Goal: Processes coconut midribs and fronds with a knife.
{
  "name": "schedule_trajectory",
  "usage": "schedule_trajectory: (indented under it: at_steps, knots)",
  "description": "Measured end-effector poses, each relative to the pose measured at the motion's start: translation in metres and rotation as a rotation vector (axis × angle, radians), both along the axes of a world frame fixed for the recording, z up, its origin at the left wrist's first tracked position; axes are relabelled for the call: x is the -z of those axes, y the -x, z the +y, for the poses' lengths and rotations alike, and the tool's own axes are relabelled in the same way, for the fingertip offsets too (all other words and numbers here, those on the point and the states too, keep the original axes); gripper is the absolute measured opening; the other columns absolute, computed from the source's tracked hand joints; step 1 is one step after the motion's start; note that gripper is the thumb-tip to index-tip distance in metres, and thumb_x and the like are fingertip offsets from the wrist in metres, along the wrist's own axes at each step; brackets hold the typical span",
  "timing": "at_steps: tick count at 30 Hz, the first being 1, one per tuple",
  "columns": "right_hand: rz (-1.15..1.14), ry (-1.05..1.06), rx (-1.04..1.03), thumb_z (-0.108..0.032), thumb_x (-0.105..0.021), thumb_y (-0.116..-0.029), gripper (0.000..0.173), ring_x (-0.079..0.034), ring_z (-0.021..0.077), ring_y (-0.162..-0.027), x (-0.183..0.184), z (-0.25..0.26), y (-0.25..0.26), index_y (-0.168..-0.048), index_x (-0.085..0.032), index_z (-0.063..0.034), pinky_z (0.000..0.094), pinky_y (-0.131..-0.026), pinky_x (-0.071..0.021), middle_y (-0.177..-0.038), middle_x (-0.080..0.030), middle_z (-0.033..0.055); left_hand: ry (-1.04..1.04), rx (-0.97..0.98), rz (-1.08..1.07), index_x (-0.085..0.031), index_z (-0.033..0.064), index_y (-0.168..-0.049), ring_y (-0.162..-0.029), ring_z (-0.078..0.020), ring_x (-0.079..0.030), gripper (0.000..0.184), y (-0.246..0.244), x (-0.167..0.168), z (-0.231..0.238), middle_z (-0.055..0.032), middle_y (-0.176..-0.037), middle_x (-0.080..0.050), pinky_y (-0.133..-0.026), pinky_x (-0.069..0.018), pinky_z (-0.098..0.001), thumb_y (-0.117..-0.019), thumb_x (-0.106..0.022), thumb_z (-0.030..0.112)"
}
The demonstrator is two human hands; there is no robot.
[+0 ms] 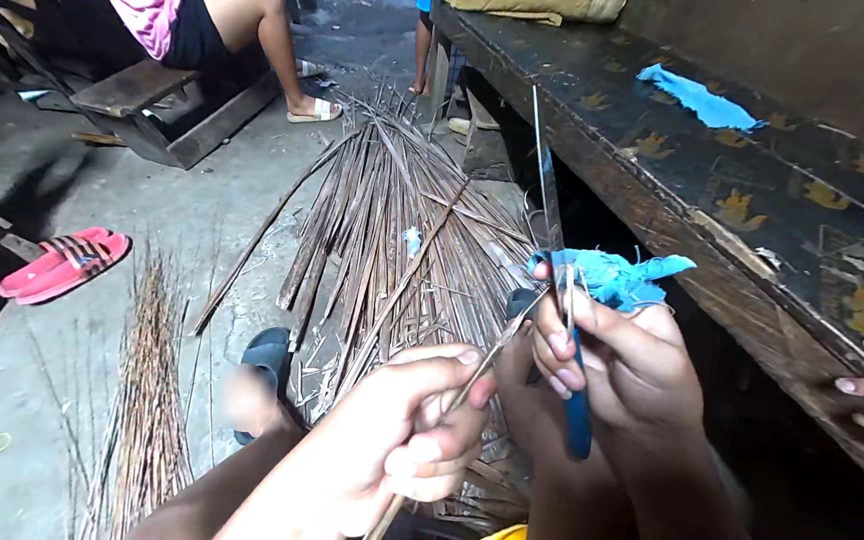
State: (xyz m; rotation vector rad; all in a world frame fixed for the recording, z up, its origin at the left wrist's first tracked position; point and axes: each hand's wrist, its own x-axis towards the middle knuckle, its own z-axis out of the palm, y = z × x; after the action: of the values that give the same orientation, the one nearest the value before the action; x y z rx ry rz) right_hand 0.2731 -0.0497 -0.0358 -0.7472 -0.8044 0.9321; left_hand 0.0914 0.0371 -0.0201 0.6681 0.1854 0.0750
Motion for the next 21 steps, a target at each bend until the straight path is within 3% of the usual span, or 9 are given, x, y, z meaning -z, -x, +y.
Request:
schedule_trajectory:
  at_steps: [3, 5, 7, 10, 12, 14, 17, 19, 21]
  knots:
    - [-0.020, 0.019, 0.110, 0.000, -0.041, -0.1003, 0.023, -0.059, -0.0003, -0.049, -0.001, 0.002, -0.004, -0.109, -0.061, -0.0050, 0.0126, -0.046, -0.0508, -0.065, -0.066, -0.0040, -0.008, 0.005, 0.004, -0.052, 0.0188, -0.083, -0.038, 0.0097, -0.034, 0.037, 0.000, 0.000, 0.001, 0.0150, -0.053, -0.036, -0.036, -0.0287, -0.0061, -0.1049, -0.022, 0.013]
    - [-0.012, 0.068, 0.290, -0.003, -0.029, -0.1027, 0.035, -0.055, -0.0017, -0.045, -0.005, 0.004, -0.016, -0.110, -0.062, -0.0072, 0.0118, -0.044, -0.0478, -0.061, -0.061, -0.0067, -0.019, -0.016, 0.019, -0.053, 0.0187, -0.083, -0.038, 0.0094, -0.034, 0.037, 0.002, 0.000, 0.000, 0.0146, -0.053, -0.037, -0.036, -0.0292, -0.0062, -0.1045, -0.023, 0.013]
    - [-0.024, 0.073, 0.362, -0.004, -0.026, -0.1059, 0.034, -0.054, -0.0004, -0.044, -0.006, 0.003, -0.025, -0.114, -0.059, -0.0078, 0.0128, -0.043, -0.0480, -0.061, -0.060, -0.0062, -0.050, -0.068, 0.051, -0.054, 0.0184, -0.086, -0.039, 0.0097, -0.035, 0.037, 0.003, -0.001, 0.001, 0.0147, -0.054, -0.038, -0.036, -0.0301, -0.0058, -0.1055, -0.022, 0.014]
    - [-0.114, 0.036, 0.060, -0.009, -0.049, -0.1020, 0.018, -0.060, -0.0023, -0.051, 0.000, -0.007, -0.012, -0.117, -0.058, -0.0133, 0.0115, -0.047, -0.0508, -0.069, -0.067, -0.0088, -0.099, -0.146, 0.114, -0.055, 0.0176, -0.088, -0.039, 0.0102, -0.036, 0.039, 0.001, -0.001, 0.001, 0.0149, -0.055, -0.041, -0.036, -0.0305, -0.0055, -0.1069, -0.021, 0.015]
    - [-0.113, 0.066, -0.156, -0.011, -0.059, -0.0986, 0.006, -0.062, -0.0031, -0.054, 0.002, -0.012, 0.000, -0.102, -0.061, -0.0151, 0.0114, -0.047, -0.0509, -0.072, -0.070, -0.0093, -0.162, -0.174, 0.141, -0.055, 0.0182, -0.089, -0.040, 0.0103, -0.035, 0.038, -0.001, -0.002, 0.000, 0.0148, -0.056, -0.043, -0.036, -0.0293, -0.0056, -0.1067, -0.022, 0.015]
    - [-0.135, 0.097, -0.337, -0.010, -0.056, -0.0997, 0.005, -0.061, -0.0051, -0.057, 0.005, -0.012, 0.003, -0.100, -0.057, -0.0147, 0.0106, -0.049, -0.0497, -0.076, -0.069, -0.0117, -0.217, -0.198, 0.150, -0.057, 0.0189, -0.088, -0.040, 0.0102, -0.037, 0.038, -0.002, -0.004, -0.003, 0.0150, -0.055, -0.045, -0.037, -0.0290, -0.0062, -0.1062, -0.024, 0.013]
    - [-0.094, 0.109, -0.502, -0.013, -0.057, -0.1011, 0.007, -0.061, -0.0054, -0.059, 0.007, -0.012, 0.003, -0.097, -0.063, -0.0123, 0.0112, -0.052, -0.0508, -0.076, -0.069, -0.0110, -0.262, -0.210, 0.097, -0.058, 0.0181, -0.086, -0.042, 0.0107, -0.042, 0.037, -0.002, -0.003, -0.005, 0.0137, -0.055, -0.052, -0.038, -0.0310, -0.0055, -0.1053, -0.028, 0.008]
    - [-0.044, 0.097, -0.506, -0.012, -0.058, -0.1012, 0.009, -0.063, -0.0053, -0.060, 0.007, -0.011, 0.004, -0.095, -0.065, -0.0130, 0.0107, -0.053, -0.0517, -0.076, -0.070, -0.0101, -0.317, -0.225, 0.066, -0.059, 0.0166, -0.089, -0.043, 0.0108, -0.043, 0.035, -0.001, -0.001, -0.007, 0.0132, -0.056, -0.054, -0.039, -0.0319, -0.0058, -0.1061, -0.030, 0.007]
    - [-0.006, 0.082, -0.461, -0.009, -0.055, -0.1013, 0.007, -0.061, -0.0058, -0.058, 0.007, -0.008, 0.004, -0.102, -0.062, -0.0114, 0.0100, -0.051, -0.0499, -0.075, -0.069, -0.0103, -0.408, -0.235, 0.076, -0.058, 0.0153, -0.093, -0.044, 0.0120, -0.043, 0.031, 0.000, -0.002, -0.009, 0.0139, -0.058, -0.056, -0.039, -0.0322, -0.0050, -0.1086, -0.032, 0.008]
